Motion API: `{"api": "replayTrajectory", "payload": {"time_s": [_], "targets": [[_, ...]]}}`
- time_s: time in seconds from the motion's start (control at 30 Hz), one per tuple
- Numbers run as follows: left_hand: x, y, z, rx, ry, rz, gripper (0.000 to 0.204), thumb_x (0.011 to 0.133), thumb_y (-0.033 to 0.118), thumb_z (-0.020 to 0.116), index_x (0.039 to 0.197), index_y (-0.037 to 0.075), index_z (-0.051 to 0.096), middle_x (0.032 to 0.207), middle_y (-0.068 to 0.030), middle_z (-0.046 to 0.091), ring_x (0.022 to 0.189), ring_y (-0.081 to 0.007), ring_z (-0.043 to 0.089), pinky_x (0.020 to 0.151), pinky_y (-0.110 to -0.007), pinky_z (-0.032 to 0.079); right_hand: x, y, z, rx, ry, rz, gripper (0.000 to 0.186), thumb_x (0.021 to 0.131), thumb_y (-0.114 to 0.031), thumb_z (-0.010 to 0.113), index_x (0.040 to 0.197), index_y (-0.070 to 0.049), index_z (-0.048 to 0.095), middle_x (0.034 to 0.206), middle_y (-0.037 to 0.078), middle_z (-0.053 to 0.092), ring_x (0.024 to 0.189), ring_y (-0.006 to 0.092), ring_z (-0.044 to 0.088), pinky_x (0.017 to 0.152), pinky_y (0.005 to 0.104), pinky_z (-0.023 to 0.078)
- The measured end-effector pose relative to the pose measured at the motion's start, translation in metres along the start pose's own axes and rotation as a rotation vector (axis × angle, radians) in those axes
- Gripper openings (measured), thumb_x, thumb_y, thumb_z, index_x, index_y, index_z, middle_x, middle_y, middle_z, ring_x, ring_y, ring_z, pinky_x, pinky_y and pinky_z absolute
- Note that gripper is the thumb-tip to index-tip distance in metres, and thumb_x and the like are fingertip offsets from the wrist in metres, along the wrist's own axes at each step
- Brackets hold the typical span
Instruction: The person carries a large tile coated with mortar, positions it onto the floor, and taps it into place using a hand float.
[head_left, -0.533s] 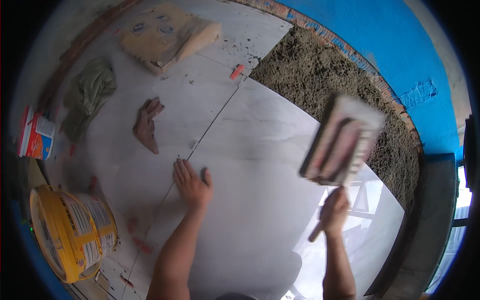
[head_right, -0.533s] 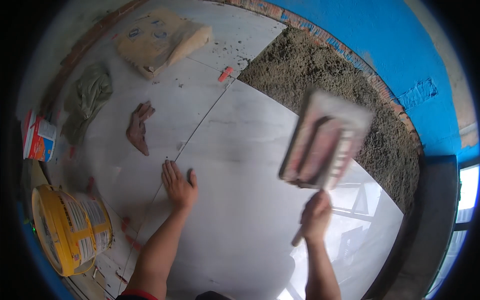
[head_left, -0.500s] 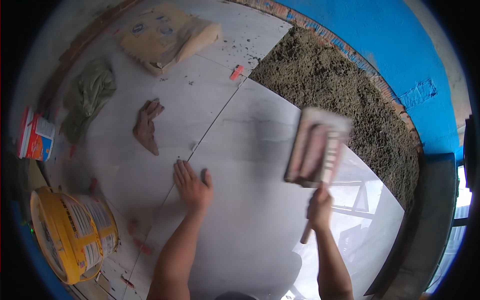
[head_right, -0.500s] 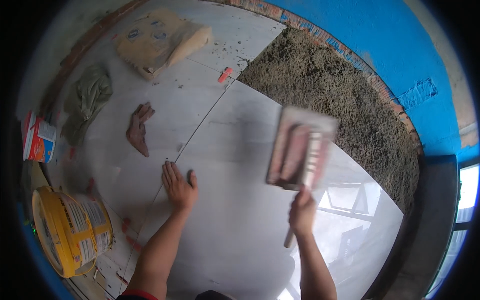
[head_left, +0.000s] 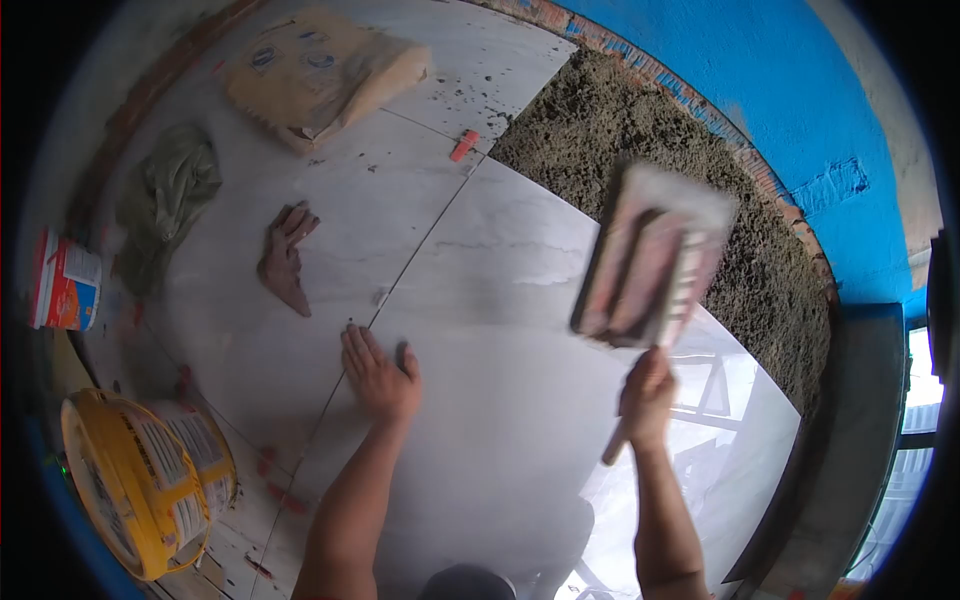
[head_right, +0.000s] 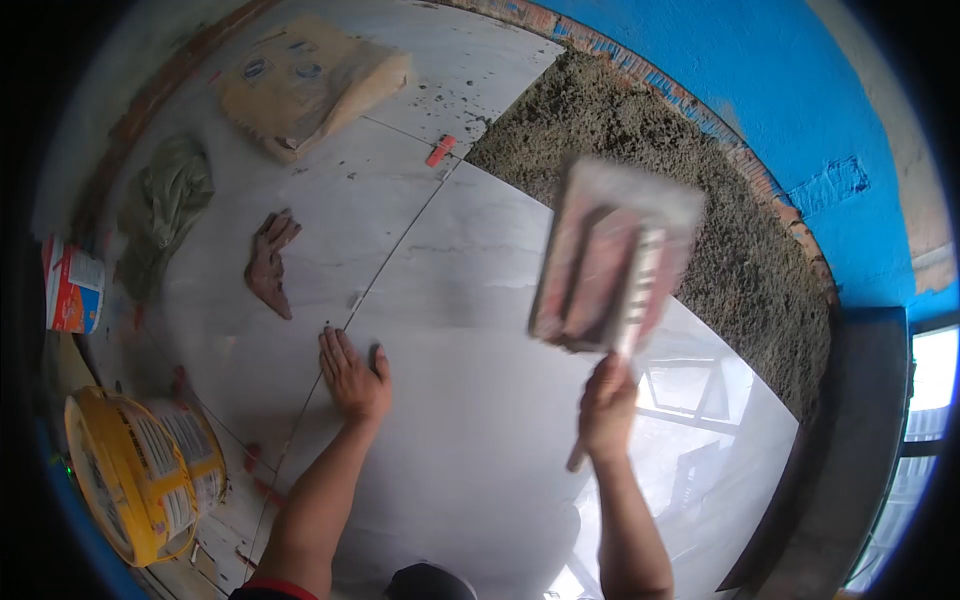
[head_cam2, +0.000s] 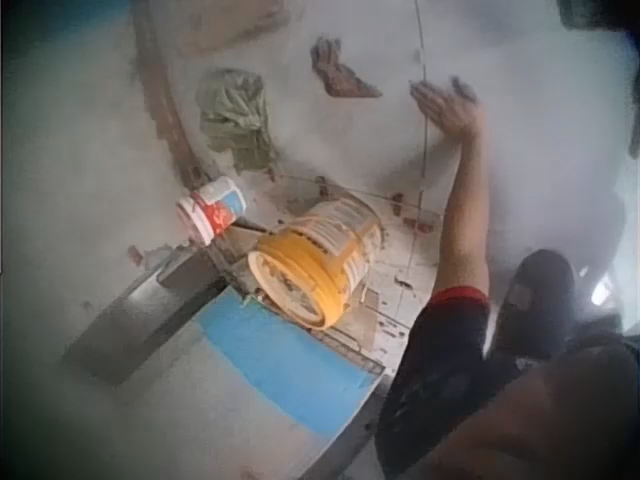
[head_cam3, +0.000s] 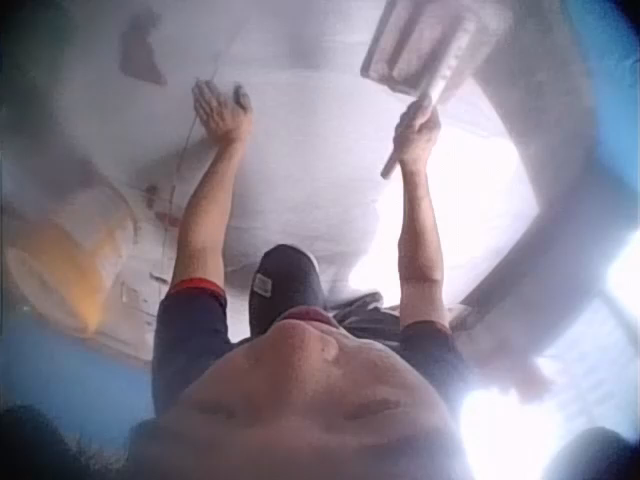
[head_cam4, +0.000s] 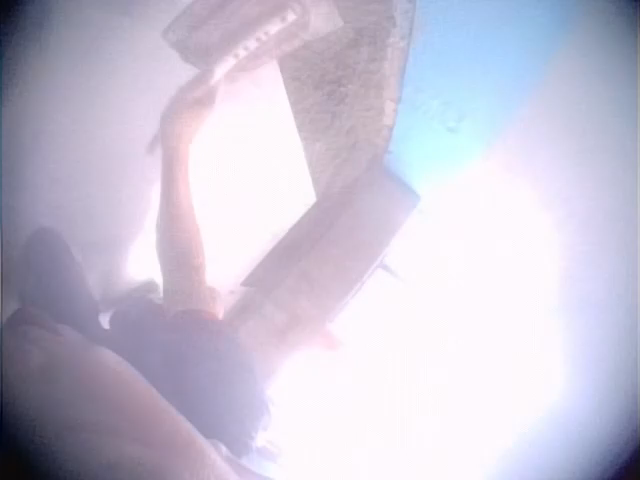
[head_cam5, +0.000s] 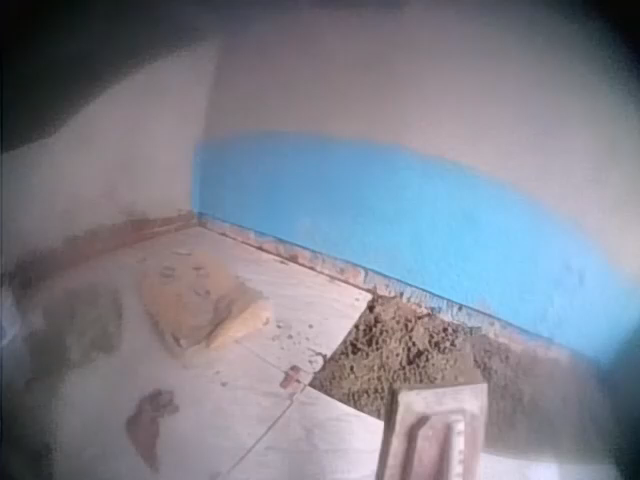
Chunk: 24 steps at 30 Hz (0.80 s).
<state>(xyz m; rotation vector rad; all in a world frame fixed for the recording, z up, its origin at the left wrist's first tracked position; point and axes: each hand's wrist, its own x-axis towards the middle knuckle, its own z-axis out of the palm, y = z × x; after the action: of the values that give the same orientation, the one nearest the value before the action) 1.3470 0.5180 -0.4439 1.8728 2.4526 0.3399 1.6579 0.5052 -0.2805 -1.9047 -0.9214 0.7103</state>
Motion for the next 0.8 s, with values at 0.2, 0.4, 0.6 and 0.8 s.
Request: {"api": "replayTrajectory", "payload": {"time_s": [0.2, 0.4, 0.6, 0.8], "targets": [[0.0, 0.003, -0.006, 0.026, -0.027, -0.025, 0.075, 0.099, 0.042, 0.047, 0.146, -0.015, 0.034, 0.158, -0.0278, 0.029, 0.15, -0.0388, 0.022, 0.123, -0.048, 0.018, 0.053, -0.003, 0.025, -0.092, -0.491, 0.427, 0.058, 0.102, -0.062, 0.042, 0.079, -0.01, 0.051, 0.05, -0.004, 0.035, 0.037, 0.0113, 0.034, 0.035, 0.0332, 0.034], [-0.005, -0.003, 0.008, 0.044, 0.097, 0.064, 0.075, 0.1, 0.043, 0.046, 0.146, -0.015, 0.034, 0.157, -0.0282, 0.029, 0.15, -0.0385, 0.023, 0.123, -0.046, 0.018, -0.016, -0.05, -0.125, 0.095, -0.16, -0.06, 0.058, 0.106, -0.056, 0.036, 0.075, -0.008, 0.049, 0.052, -0.003, 0.04, 0.04, 0.0061, 0.04, 0.035, 0.0235, 0.032], [-0.006, 0.0, 0.014, 0.058, 0.121, 0.046, 0.075, 0.1, 0.044, 0.047, 0.146, -0.015, 0.035, 0.158, -0.027, 0.03, 0.149, -0.0373, 0.025, 0.122, -0.046, 0.021, -0.065, 0.111, -0.081, -0.347, -0.277, 0.466, 0.071, 0.104, -0.061, 0.034, 0.076, 0.001, 0.053, 0.053, 0.012, 0.053, 0.043, 0.0225, 0.056, 0.039, 0.0334, 0.044], [-0.01, -0.007, 0.024, 0.129, 0.074, -0.004, 0.078, 0.1, 0.05, 0.043, 0.148, -0.011, 0.036, 0.158, -0.0248, 0.033, 0.15, -0.0364, 0.026, 0.123, -0.046, 0.02, -0.043, 0.155, -0.061, -0.316, -0.327, 0.292, 0.068, 0.097, -0.072, 0.038, 0.067, -0.011, 0.043, 0.051, -0.001, 0.039, 0.038, 0.0127, 0.042, 0.035, 0.0328, 0.037]]}}
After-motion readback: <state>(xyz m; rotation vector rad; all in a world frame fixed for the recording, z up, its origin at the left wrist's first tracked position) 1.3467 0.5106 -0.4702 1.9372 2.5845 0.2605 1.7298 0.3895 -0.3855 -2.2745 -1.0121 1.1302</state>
